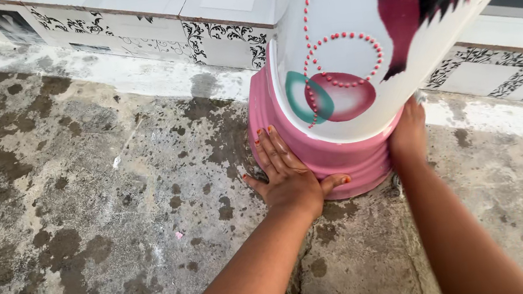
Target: The person scrubs the tiled wall and pedestal sink with a cloth, moving from the wall to the sink basin and then the pedestal base. The person rinses the cloth in the sink and continues scrubbing the sink and pedestal.
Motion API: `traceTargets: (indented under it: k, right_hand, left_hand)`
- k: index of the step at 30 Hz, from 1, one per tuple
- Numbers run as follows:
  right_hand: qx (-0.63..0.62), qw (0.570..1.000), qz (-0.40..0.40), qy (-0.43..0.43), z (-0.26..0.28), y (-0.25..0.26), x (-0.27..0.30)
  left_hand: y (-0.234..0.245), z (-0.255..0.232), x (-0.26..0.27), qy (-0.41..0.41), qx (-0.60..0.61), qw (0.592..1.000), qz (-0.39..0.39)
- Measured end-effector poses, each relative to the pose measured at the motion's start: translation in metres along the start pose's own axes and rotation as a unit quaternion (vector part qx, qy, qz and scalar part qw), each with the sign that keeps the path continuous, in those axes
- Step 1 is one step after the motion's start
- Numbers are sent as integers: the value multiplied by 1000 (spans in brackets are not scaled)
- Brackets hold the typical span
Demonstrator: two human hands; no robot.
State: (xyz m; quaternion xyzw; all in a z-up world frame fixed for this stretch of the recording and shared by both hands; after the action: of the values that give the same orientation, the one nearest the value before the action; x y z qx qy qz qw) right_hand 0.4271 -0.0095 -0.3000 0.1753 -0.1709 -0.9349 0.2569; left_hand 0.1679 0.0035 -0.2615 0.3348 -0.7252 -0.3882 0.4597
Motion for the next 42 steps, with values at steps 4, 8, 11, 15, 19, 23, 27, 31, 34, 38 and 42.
traceTargets:
  k: [4, 8, 11, 15, 19, 23, 27, 31, 34, 38, 42]
  right_hand:
    - [19, 996, -90, -19, 18, 4, 86]
    - [-2, 992, -87, -94, 10, -19, 157]
    - [24, 993, -110, -34, 8, -15, 139]
    - [-50, 998, 2, 36, -4, 3, 38]
    - [-133, 978, 132, -93, -28, -18, -51]
    - [-93, 979, 142, -109, -61, -29, -58]
    - [30, 968, 203, -146, -102, -11, -6]
    - [91, 911, 392, -91, -47, -8, 27]
    - [157, 861, 463, -144, 31, 14, 47]
    - [188, 867, 444, -123, 145, 62, 53]
    - [126, 878, 444, -122, 202, 95, 52]
  left_hand:
    - [-1, 1, 1, 7, 8, 1000, -10]
    - [1, -1, 0, 10, 5, 1000, -24]
    - [0, 1, 0, 21, 6, 1000, -10]
    - [-2, 2, -1, 3, -7, 1000, -5]
    - [-1, 0, -2, 0, -14, 1000, 9]
    - [-3, 2, -8, 32, -16, 999, 19]
    - [-14, 2, -18, 43, -24, 998, 38]
    - [7, 8, -11, 84, 55, 994, -50]
    - [34, 13, 8, 65, 105, 992, -21]
    - [110, 15, 33, 49, 21, 998, -25]
    - [169, 13, 76, 18, -26, 998, -51]
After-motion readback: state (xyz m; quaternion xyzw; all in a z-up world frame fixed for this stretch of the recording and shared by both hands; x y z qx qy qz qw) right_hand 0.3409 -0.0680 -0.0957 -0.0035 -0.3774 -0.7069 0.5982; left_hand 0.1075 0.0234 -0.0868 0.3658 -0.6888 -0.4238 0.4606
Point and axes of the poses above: each hand's wrist, its own x-axis away from the middle knuckle, its own y-axis out of the back of the hand, z = x × y, the point moved 5 cm from there along -x, towards the middle knuckle, and after that the axes turned 7 degrees about -z, right-handed, at the moved point
